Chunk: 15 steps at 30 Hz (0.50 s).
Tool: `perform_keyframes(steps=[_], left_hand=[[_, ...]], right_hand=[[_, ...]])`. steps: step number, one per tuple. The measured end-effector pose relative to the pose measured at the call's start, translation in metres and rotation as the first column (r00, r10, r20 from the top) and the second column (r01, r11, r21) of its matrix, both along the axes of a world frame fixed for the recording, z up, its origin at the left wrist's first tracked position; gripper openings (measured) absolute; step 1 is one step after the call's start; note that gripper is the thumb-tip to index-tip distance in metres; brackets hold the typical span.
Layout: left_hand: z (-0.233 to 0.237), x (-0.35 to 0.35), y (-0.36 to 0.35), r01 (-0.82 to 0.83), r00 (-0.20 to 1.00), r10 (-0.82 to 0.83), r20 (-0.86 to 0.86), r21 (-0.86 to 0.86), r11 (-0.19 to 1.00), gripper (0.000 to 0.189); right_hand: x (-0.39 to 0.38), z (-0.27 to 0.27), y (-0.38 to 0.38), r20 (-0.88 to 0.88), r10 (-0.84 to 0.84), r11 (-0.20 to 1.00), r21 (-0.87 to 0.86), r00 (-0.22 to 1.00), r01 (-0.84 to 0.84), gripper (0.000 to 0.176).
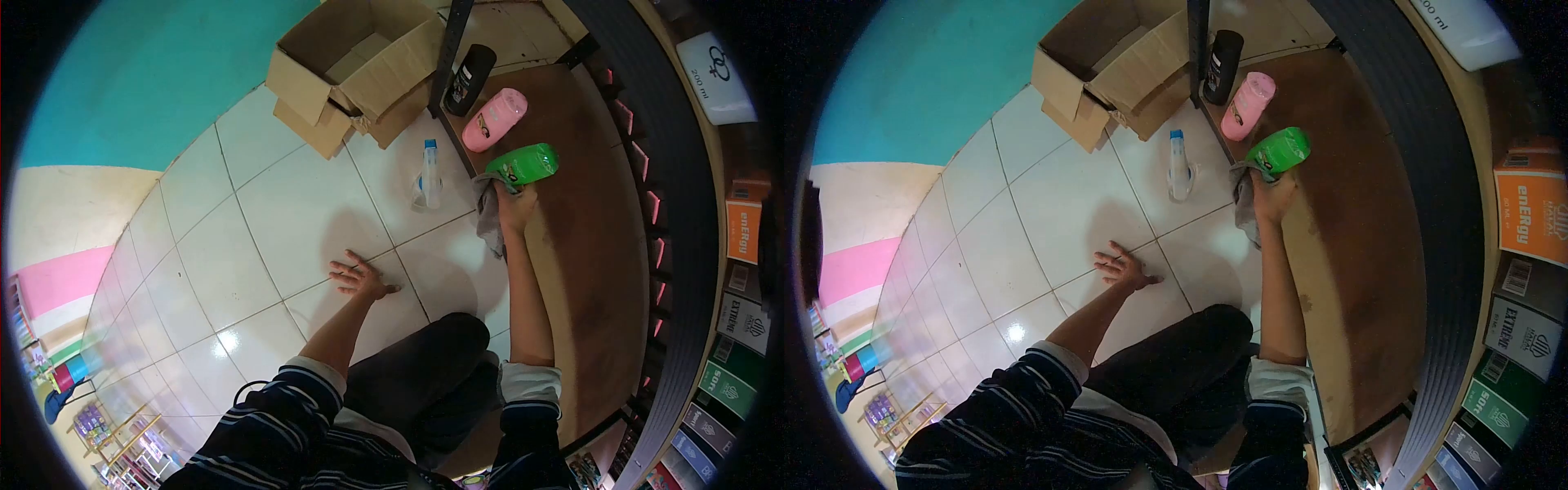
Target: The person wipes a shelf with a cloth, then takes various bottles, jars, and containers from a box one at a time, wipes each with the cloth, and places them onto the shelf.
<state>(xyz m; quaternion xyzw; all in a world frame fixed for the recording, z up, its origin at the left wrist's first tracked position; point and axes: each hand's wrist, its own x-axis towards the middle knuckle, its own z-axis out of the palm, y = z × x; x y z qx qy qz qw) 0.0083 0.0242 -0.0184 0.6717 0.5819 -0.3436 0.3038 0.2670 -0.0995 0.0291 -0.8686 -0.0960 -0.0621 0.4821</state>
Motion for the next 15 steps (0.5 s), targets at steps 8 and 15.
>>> perform_keyframes(steps=[8,15], left_hand=[[0.000,-0.001,0.001,-0.022,1.000,0.023,0.017,-0.013,1.000,0.147],[0.001,0.000,0.000,0.000,1.000,0.000,0.022,-0.007,1.000,0.147]], right_hand=[[-0.001,0.000,-0.001,-0.027,0.006,1.000,-0.008,1.000,-0.006,0.039],[-0.005,0.005,-0.001,-0.089,0.026,1.000,0.002,0.996,-0.025,0.045]])
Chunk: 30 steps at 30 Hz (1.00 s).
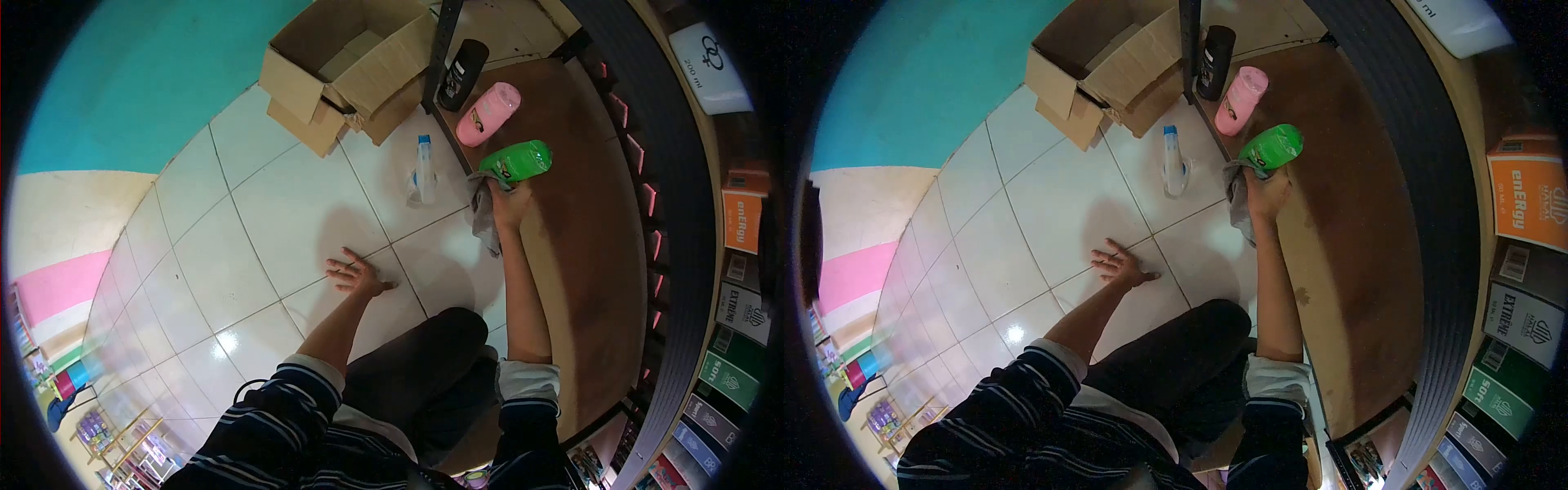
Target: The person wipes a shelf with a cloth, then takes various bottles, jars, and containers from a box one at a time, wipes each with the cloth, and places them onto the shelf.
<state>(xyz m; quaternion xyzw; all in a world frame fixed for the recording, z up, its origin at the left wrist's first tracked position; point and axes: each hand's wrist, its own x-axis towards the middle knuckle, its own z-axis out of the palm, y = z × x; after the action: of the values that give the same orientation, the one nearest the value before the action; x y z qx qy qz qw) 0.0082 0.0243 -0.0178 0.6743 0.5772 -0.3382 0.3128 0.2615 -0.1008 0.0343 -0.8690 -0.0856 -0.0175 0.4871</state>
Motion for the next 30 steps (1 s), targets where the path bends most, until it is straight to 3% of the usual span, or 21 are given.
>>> perform_keyframes(steps=[4,6,7,9,10,12,13,14,15,16,18,20,22,23,25,26,28,30], left_hand=[[-0.001,-0.001,0.000,0.017,1.000,-0.017,-0.004,0.004,1.000,0.146],[-0.001,0.000,0.001,0.019,1.000,-0.019,-0.001,-0.001,1.000,0.146],[0.000,0.000,0.001,0.015,1.000,-0.015,-0.001,0.000,1.000,0.146],[0.000,-0.001,-0.001,0.024,1.000,-0.024,0.002,0.006,1.000,0.146],[0.000,0.000,-0.001,0.016,1.000,-0.016,0.001,0.019,1.000,0.146],[-0.006,0.000,0.000,0.029,1.000,-0.029,-0.009,0.026,0.999,0.146],[-0.008,-0.001,-0.001,0.016,1.000,-0.015,-0.023,0.042,0.999,0.146],[-0.004,0.000,-0.001,0.027,0.999,-0.026,-0.022,0.035,0.999,0.146],[0.001,0.002,0.000,0.025,0.999,-0.025,-0.043,-0.002,1.000,0.145],[0.006,0.004,0.001,0.019,0.998,-0.021,-0.064,-0.037,0.999,0.144],[0.007,0.007,0.002,0.027,0.996,-0.030,-0.081,-0.040,0.999,0.144],[0.004,0.002,0.000,0.042,0.993,-0.047,-0.112,-0.044,0.998,0.144],[-0.003,0.004,0.001,0.051,0.991,-0.051,-0.122,-0.001,0.999,0.144],[-0.004,0.004,0.000,0.062,0.991,-0.063,-0.122,-0.007,0.998,0.144],[-0.005,0.003,0.002,0.022,0.993,-0.019,-0.116,0.023,0.999,0.144],[-0.008,0.005,0.002,0.036,0.994,-0.034,-0.108,0.016,0.999,0.144],[-0.012,0.006,0.002,0.034,0.980,-0.028,-0.197,0.024,0.999,0.145],[0.001,0.010,0.004,0.077,0.974,-0.073,-0.216,0.013,0.997,0.145]], right_hand=[[-0.022,0.005,-0.001,0.070,-0.071,0.995,-0.066,0.995,0.076,0.049],[-0.040,-0.003,-0.015,-0.011,-0.052,0.981,0.186,0.999,0.053,0.057],[-0.049,-0.003,-0.029,-0.009,-0.068,0.981,0.179,0.998,0.069,0.057],[-0.065,-0.004,-0.056,-0.079,-0.310,0.918,0.235,0.947,0.320,0.065],[-0.062,-0.014,-0.078,-0.073,-0.333,0.912,0.230,0.940,0.341,0.065],[-0.052,-0.048,-0.138,0.205,-0.695,0.708,0.030,0.689,0.706,0.070],[-0.055,-0.040,-0.151,0.210,-0.704,0.697,0.022,0.678,0.717,0.070],[-0.058,-0.029,-0.163,0.258,-0.697,0.625,-0.239,0.669,0.743,0.069],[-0.060,-0.019,-0.168,0.301,-0.679,0.501,-0.475,0.669,0.723,0.069],[-0.063,-0.024,-0.169,0.305,-0.681,0.497,-0.474,0.666,0.726,0.069],[-0.070,-0.040,-0.160,0.102,-0.286,0.800,-0.523,0.953,0.296,0.068],[-0.074,-0.050,-0.127,0.299,-0.314,0.550,-0.717,0.901,0.429,0.064],[-0.065,-0.036,-0.102,0.140,-0.302,0.624,-0.719,0.943,0.307,0.057],[-0.068,-0.035,-0.095,0.141,-0.312,0.616,-0.723,0.939,0.313,0.057],[-0.074,-0.028,-0.091,0.121,-0.040,0.688,-0.716,0.992,0.115,0.055],[-0.076,-0.023,-0.100,0.130,-0.053,0.681,-0.721,0.990,0.131,0.055],[-0.096,-0.013,-0.126,0.060,0.106,0.766,-0.642,0.993,-0.044,0.053],[-0.122,-0.015,-0.159,0.111,0.021,0.758,-0.650,0.994,0.057,0.047]])
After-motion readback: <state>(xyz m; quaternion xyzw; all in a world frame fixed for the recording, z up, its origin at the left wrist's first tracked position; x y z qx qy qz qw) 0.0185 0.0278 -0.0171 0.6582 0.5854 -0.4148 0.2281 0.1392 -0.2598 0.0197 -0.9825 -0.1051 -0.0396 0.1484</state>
